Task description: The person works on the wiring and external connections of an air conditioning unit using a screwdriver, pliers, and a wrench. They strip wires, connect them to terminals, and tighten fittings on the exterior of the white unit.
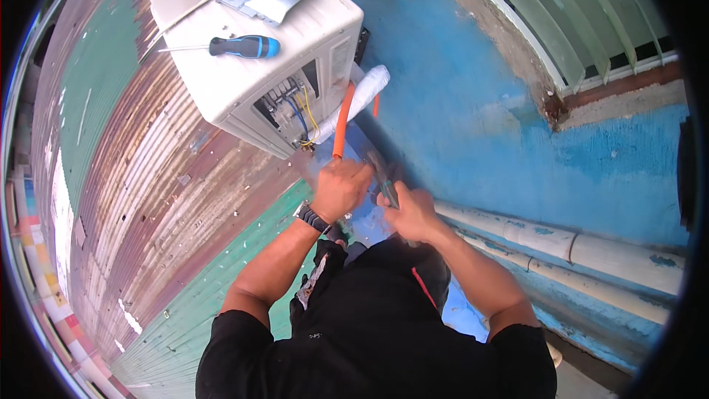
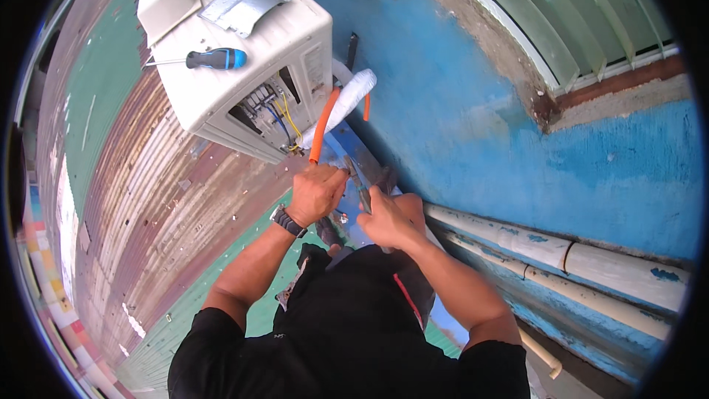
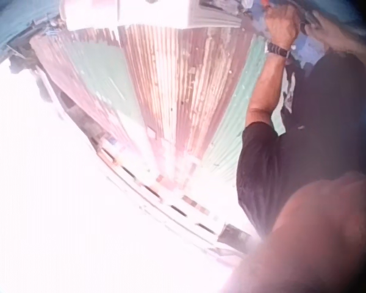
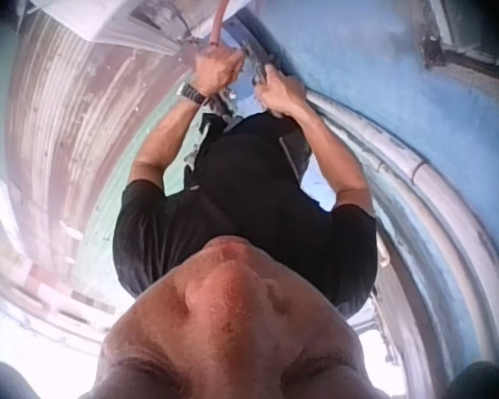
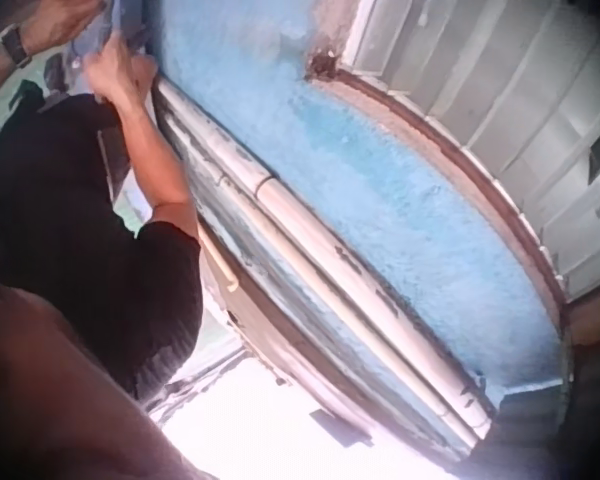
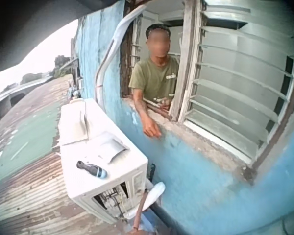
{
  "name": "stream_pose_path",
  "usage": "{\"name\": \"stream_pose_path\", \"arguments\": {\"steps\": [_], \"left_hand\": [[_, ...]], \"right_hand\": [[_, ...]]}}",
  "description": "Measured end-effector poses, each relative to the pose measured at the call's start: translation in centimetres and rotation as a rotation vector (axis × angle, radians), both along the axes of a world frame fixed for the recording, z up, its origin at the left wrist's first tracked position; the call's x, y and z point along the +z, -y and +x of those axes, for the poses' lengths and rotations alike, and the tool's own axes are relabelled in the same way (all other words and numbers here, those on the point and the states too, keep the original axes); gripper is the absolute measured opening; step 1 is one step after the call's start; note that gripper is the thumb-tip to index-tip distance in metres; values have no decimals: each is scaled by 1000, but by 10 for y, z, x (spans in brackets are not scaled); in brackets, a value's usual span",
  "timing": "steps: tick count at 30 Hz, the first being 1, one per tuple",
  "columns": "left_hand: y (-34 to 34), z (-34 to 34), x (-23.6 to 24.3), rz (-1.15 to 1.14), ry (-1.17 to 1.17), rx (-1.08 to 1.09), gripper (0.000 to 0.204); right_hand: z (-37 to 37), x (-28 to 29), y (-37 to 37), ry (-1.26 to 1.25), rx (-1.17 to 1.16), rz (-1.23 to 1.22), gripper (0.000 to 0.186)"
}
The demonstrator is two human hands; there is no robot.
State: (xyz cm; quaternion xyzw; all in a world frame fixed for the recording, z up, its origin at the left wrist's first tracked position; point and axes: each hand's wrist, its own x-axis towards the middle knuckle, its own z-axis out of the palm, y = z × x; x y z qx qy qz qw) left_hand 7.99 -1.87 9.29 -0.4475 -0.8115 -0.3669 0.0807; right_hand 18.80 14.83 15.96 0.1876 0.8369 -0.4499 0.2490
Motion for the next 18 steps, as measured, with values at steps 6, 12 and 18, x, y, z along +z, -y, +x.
{"name": "stream_pose_path", "arguments": {"steps": [6, 12, 18], "left_hand": [[1, 0, -2, -66, 367, 41, 7], [14, -31, -19, 344, 1547, -168, 19], [25, -44, -14, 195, 1627, -211, 20]], "right_hand": [[5, -18, -3, -112, 64, 62, 38], [-17, -70, -26, -780, 246, 95, 38], [-28, -57, -26, -649, 256, 118, 33]]}}
